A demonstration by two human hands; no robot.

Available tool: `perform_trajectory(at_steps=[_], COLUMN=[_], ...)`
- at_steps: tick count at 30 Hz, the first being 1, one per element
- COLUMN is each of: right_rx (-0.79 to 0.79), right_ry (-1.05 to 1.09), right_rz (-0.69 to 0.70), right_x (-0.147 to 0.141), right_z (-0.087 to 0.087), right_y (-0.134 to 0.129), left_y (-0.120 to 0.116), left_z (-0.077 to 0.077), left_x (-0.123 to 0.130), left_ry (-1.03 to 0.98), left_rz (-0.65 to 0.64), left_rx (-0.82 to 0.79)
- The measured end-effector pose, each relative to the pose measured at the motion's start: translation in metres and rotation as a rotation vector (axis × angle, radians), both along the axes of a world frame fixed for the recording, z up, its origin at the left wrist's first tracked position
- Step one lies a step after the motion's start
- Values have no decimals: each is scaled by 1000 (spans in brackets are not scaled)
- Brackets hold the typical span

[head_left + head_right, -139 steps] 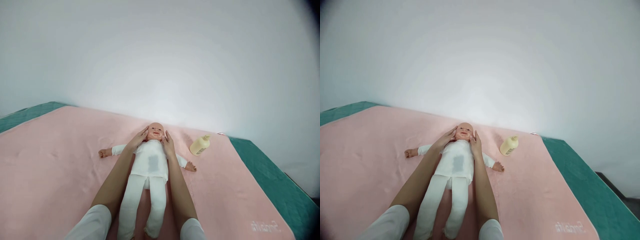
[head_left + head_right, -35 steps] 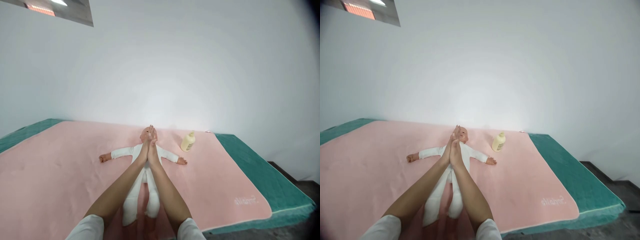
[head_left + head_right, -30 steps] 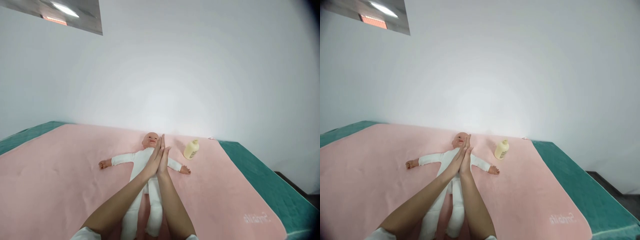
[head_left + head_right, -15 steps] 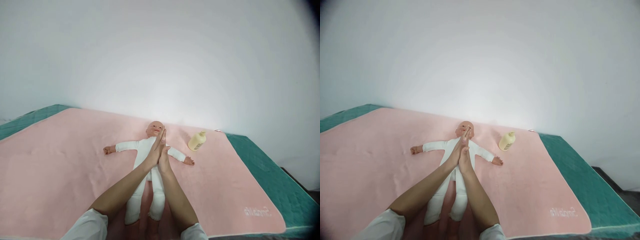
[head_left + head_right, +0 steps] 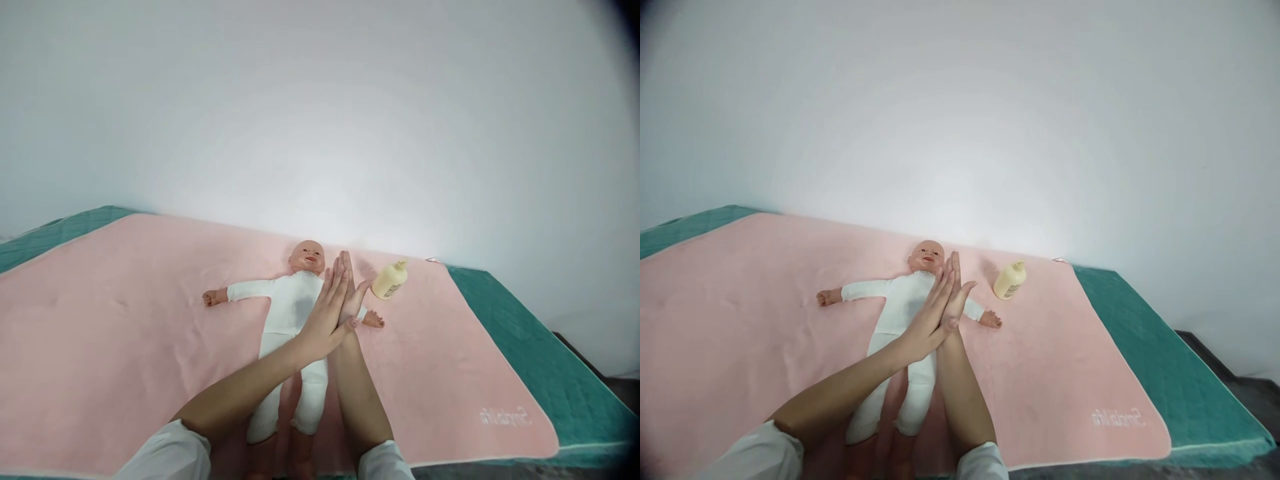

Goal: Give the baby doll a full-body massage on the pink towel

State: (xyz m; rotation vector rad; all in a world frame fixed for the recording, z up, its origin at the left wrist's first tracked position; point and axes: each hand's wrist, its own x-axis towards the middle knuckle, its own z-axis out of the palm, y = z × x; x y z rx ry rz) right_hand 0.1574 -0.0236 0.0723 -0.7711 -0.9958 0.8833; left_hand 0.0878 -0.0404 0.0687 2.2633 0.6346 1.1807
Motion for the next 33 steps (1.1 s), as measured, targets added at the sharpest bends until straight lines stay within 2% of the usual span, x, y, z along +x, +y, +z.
perform_trajectory(at_steps=[4,7,11,14,17,20,22,28,33], right_rx=[117,124,74,112,129,75,57,116,54], right_ry=[111,12,-104,-201,-391,-681,-843,-1138,-1294], right_rz=[26,9,60,95,184,344,403,487,505], right_x=[-2,0,7,12,18,27,32,34,34], right_z=[13,18,12,0,-14,-26,-32,-41,-50], right_y=[1,5,10,10,5,-3,-9,-12,-1], left_y=[-6,-6,4,18,33,44,49,58,67], left_z=[7,16,20,8,-10,-24,-28,-41,-56], left_x=[-4,-10,-27,-46,-68,-89,-98,-99,-91], left_ry=[43,75,120,32,-38,-95,-99,27,202], left_rz=[14,60,132,272,309,398,452,490,578], left_rx=[16,51,129,244,302,225,162,34,-82])
